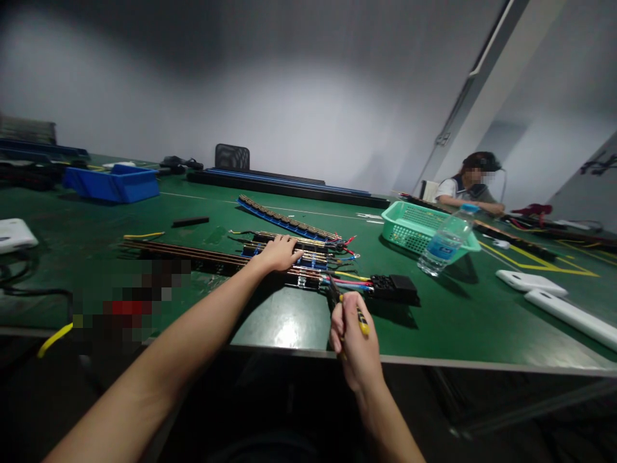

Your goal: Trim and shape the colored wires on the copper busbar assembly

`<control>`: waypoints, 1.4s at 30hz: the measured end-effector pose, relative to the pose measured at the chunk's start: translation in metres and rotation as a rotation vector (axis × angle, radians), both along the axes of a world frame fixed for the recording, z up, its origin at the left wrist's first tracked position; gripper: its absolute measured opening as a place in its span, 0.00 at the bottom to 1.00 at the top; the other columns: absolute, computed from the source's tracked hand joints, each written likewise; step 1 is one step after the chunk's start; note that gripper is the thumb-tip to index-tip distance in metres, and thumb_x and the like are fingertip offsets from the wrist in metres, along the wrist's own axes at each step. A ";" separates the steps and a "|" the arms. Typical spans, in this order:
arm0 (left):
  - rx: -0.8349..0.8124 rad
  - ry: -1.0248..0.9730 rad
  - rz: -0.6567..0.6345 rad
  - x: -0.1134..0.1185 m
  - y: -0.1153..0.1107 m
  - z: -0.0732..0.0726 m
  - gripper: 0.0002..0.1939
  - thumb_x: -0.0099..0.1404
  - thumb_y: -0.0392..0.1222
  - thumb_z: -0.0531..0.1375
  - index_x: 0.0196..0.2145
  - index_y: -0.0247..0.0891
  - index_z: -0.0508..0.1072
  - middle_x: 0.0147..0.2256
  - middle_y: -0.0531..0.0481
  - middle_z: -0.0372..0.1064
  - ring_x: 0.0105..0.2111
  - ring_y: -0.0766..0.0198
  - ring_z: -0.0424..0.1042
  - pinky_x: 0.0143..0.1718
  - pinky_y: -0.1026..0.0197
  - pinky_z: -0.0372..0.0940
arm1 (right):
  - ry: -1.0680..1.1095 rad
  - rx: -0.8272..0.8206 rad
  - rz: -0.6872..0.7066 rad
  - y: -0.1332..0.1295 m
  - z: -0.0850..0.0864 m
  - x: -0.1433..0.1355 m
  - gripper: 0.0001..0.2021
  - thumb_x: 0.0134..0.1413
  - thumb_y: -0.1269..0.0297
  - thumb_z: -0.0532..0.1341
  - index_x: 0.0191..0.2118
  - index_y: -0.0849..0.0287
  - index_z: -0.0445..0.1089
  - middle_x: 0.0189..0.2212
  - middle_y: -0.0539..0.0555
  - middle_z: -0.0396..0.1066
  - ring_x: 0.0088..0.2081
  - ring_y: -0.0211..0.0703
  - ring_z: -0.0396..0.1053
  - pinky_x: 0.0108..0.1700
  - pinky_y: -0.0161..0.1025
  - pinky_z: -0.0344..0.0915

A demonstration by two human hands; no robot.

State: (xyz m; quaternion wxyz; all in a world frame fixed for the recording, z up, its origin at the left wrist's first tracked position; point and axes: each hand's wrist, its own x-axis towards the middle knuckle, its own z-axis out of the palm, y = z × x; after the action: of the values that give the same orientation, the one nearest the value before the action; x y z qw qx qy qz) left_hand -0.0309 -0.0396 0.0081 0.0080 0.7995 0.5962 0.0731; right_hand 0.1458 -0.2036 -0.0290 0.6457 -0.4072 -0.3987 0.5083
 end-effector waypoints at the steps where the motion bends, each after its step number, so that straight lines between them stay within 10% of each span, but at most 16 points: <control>1: 0.003 -0.004 0.001 0.000 0.000 -0.001 0.30 0.77 0.57 0.47 0.65 0.33 0.66 0.66 0.32 0.61 0.65 0.40 0.59 0.61 0.43 0.61 | 0.065 -0.006 0.006 0.000 0.002 -0.001 0.30 0.48 0.33 0.68 0.31 0.54 0.56 0.16 0.37 0.52 0.12 0.24 0.45 0.15 0.25 0.47; 22: 0.003 -0.014 0.001 0.001 0.002 -0.001 0.28 0.77 0.57 0.48 0.63 0.35 0.67 0.65 0.33 0.62 0.65 0.40 0.60 0.60 0.43 0.61 | -0.202 0.046 -0.072 -0.046 0.006 0.003 0.22 0.63 0.37 0.58 0.46 0.52 0.65 0.29 0.48 0.69 0.18 0.28 0.51 0.20 0.29 0.47; 34: 0.011 -0.022 0.003 0.000 0.001 -0.002 0.30 0.77 0.56 0.47 0.64 0.32 0.66 0.65 0.31 0.62 0.65 0.40 0.60 0.61 0.43 0.60 | -0.222 0.054 -0.098 -0.013 0.000 0.014 0.23 0.61 0.36 0.60 0.45 0.53 0.65 0.26 0.46 0.69 0.16 0.27 0.52 0.18 0.28 0.47; 42: 0.008 -0.001 0.001 0.001 0.000 -0.001 0.30 0.77 0.56 0.47 0.64 0.32 0.67 0.65 0.32 0.61 0.65 0.39 0.59 0.61 0.42 0.60 | -0.742 0.107 -0.020 -0.003 0.001 0.021 0.23 0.63 0.37 0.56 0.35 0.54 0.63 0.20 0.44 0.56 0.21 0.36 0.54 0.23 0.32 0.52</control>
State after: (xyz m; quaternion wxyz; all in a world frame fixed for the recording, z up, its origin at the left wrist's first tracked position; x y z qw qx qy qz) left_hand -0.0299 -0.0395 0.0076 0.0052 0.7992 0.5963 0.0759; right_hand 0.1672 -0.2063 -0.0275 0.4825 -0.5334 -0.6275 0.2981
